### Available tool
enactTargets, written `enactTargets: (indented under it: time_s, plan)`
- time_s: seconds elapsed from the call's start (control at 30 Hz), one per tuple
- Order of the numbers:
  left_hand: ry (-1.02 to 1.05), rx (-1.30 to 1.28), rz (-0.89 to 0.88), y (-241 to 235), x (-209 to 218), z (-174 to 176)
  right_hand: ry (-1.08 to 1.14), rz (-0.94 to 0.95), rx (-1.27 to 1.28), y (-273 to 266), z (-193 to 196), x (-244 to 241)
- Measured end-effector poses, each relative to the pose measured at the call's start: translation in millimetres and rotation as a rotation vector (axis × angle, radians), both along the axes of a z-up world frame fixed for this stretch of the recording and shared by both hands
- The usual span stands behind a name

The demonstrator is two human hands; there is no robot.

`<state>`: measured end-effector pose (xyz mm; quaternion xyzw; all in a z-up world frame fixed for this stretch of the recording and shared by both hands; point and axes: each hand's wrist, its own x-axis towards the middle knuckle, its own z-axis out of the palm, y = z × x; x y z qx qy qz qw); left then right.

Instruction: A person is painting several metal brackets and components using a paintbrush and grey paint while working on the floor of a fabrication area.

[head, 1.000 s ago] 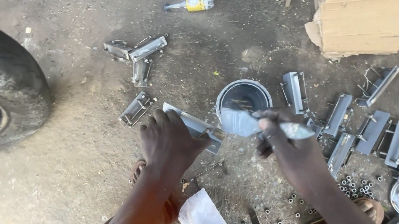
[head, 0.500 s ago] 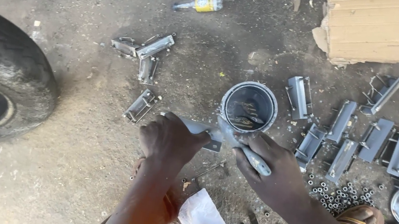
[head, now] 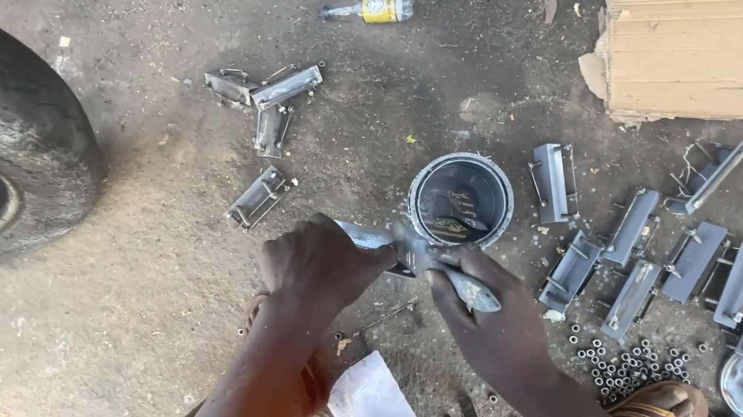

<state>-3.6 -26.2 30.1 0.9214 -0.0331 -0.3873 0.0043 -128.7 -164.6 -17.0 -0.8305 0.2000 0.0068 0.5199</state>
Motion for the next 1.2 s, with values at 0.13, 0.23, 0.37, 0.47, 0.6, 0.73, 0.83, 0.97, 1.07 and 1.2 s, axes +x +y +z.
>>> enactTargets:
  time_s: [0.13, 0.23, 0.37, 0.47, 0.6, 0.73, 0.83, 0.97, 1.07, 1.2]
  plan:
    - [-0.005, 0.009, 0.029, 3.6, -0.5, -7.5, 0.012, 0.014, -0.033, -7.4, 0.6, -0.7]
    - [-0.002, 0.009, 0.022, 1.7, -1.1, -2.6, -0.016, -0.071, 0.020, -5.7, -0.3, -1.1]
    - [-0.026, 0.025, 0.003, 3.6, 2.2, -11.3, 0.074, -0.094, 0.022, -5.8, 10.3, -2.0]
    - [-0.074, 0.059, -0.041, 6.7, 5.5, -21.1, 0.135, -0.130, 0.052, -12.4, 21.8, 6.7]
    - [-0.259, 0.031, -0.135, 9.3, 2.6, -36.6, 0.119, -0.234, 0.173, -10.0, 31.0, 11.1]
    - [-0.454, -0.076, -0.218, 8.0, -4.2, -44.5, 0.250, -0.169, 0.162, -13.8, 39.1, 17.0]
    - [-0.650, -0.134, -0.263, 13.5, -3.5, -53.9, 0.260, -0.274, 0.141, -30.1, 30.0, 21.4]
    - [-0.842, -0.281, -0.275, 22.7, 0.0, -60.0, 0.112, -0.368, 0.315, -40.3, 16.9, 21.2]
    - [-0.856, -0.300, -0.284, 21.4, 0.8, -56.2, 0.072, -0.366, 0.416, -43.7, 2.4, 19.3]
    - [-0.816, -0.415, -0.135, 30.1, 8.9, -59.4, 0.062, -0.415, 0.300, -56.0, 12.9, 18.6]
